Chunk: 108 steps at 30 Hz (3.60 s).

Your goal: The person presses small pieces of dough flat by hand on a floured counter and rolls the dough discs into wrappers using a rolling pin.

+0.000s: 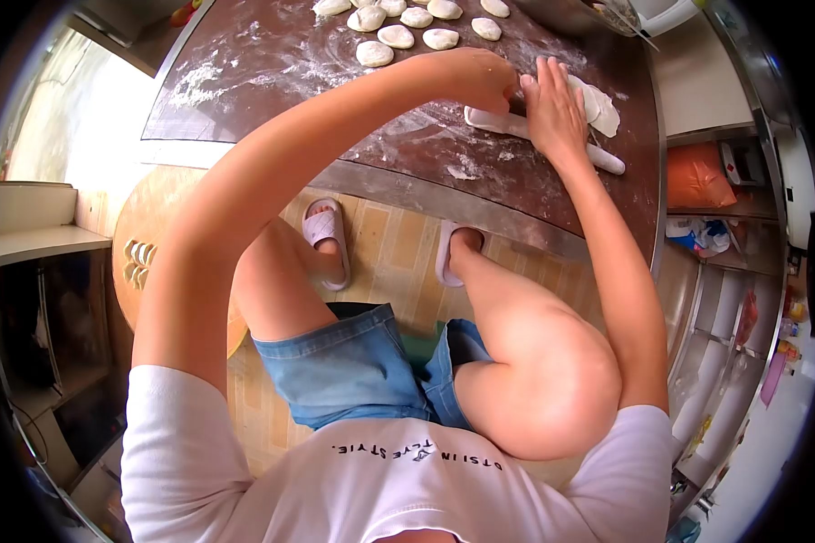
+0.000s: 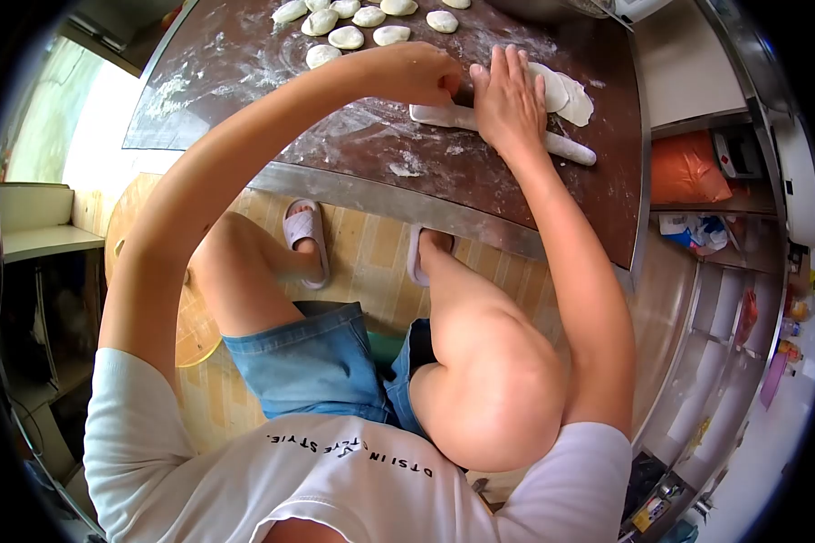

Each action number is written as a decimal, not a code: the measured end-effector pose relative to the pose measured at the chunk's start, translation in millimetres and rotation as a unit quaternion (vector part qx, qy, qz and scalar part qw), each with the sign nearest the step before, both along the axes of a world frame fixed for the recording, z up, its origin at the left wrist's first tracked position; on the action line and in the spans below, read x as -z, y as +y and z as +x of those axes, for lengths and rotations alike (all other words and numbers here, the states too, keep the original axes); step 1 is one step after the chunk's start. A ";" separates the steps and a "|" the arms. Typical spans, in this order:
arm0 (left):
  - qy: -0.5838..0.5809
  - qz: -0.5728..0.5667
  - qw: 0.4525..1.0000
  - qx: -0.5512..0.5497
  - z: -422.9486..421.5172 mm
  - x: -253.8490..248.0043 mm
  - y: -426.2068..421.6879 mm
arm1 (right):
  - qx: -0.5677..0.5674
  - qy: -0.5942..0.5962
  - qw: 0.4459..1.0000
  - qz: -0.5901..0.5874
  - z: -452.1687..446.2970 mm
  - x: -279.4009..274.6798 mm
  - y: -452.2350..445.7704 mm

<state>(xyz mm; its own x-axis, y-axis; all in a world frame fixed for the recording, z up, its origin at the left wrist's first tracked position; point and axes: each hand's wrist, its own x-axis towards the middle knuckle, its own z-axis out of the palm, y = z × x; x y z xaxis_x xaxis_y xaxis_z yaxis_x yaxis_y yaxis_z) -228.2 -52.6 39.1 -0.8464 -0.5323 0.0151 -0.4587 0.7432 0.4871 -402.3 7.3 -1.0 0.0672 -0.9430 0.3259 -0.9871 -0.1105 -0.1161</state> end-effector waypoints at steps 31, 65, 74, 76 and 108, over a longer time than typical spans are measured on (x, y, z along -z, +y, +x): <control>-0.026 0.120 0.992 -0.021 6.3 -4.0 0.2 | -0.029 -0.014 0.998 0.057 3.1 -5.3 35.7; 0.076 -0.116 0.949 -0.283 132.0 20.2 8.2 | -0.073 -0.003 0.995 0.066 -2.0 -13.0 95.8; 0.130 0.072 0.982 -0.114 37.7 14.7 45.0 | -0.079 -0.012 0.995 0.052 2.1 -18.0 102.6; 0.101 0.062 0.988 -0.096 33.6 13.8 39.3 | -0.063 0.003 0.997 0.035 -0.5 -9.1 83.8; -0.030 0.067 0.997 -0.005 13.0 -3.1 2.9 | -0.013 -0.017 0.999 0.037 7.8 -3.9 37.2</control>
<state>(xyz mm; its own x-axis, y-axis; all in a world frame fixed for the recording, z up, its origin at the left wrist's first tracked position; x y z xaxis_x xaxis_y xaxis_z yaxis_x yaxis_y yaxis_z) -215.1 -49.7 42.3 -0.8384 -0.5344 -0.1071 -0.4967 0.6683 0.5538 -394.5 44.5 2.9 0.0827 -0.9627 0.2578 -0.9792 -0.1265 -0.1585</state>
